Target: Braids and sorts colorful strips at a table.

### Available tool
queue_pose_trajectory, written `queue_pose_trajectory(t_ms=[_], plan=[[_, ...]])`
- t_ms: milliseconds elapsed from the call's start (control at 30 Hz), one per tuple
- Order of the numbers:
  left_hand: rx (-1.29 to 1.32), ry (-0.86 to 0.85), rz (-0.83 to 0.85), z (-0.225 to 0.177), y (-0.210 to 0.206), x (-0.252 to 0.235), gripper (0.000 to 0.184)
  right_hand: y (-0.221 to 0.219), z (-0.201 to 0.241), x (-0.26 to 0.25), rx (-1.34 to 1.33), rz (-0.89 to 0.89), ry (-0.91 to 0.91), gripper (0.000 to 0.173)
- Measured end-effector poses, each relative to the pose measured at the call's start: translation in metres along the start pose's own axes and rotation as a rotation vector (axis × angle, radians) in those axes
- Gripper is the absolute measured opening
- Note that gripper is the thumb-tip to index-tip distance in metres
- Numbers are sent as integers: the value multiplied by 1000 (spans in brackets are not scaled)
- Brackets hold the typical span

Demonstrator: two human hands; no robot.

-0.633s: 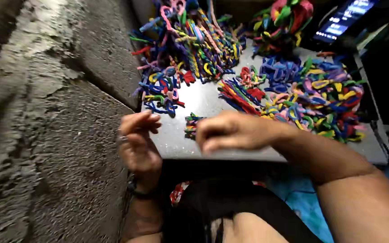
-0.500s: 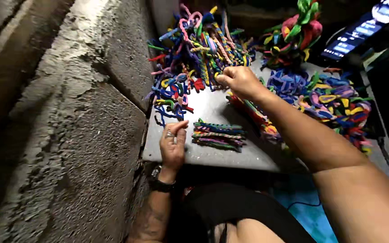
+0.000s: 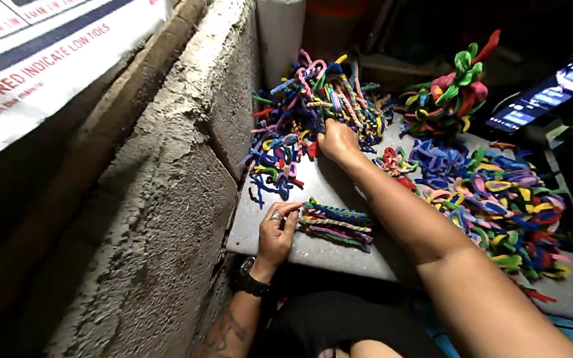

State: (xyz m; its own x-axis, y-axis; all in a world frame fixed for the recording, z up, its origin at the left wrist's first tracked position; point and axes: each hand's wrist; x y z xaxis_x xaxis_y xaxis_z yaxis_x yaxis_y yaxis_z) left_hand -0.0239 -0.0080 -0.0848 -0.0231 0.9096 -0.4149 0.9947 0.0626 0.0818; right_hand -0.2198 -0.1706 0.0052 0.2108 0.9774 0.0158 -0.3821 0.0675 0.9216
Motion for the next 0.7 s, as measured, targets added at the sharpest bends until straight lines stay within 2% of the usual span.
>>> queue_pose_trajectory(t_ms=[133, 267, 333, 400, 467, 567, 633, 700], plan=[[39, 26, -42, -2, 1, -1, 25, 33, -14, -8, -172, 111, 16, 41], [150, 219, -85, -33, -5, -21, 24, 64, -27, -13, -418, 224, -61, 36], [176, 317, 10, -56, -11, -46, 28, 72, -35, -13, -486, 229, -89, 32], [144, 397, 186, -67, -21, -77, 37, 75, -39, -8, -510, 227, -92, 32], [113, 505, 316, -62, -38, -109, 44, 72, -42, 7, -619, 262, -108, 31], [217, 713, 352, -38, -64, -149, 51, 53, -54, 38, -931, 366, -136, 29], [308, 788, 337, -18, -73, -161, 49, 38, -62, 54, -1122, 455, -190, 30], [412, 814, 292, -7, -78, -161, 38, 31, -67, 66, -1200, 503, -201, 34]])
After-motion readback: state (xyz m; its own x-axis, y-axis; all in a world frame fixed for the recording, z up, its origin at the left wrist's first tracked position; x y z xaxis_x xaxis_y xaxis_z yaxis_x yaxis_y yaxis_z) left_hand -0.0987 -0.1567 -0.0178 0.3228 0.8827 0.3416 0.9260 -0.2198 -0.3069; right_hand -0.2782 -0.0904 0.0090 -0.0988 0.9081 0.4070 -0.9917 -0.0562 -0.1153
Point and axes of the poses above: each hand's wrist, its own x-axis away from the middle knuckle, its own y-axis out of the back of the hand, z = x × y, and after that the axes turned 7 degrees about -z, right-handed
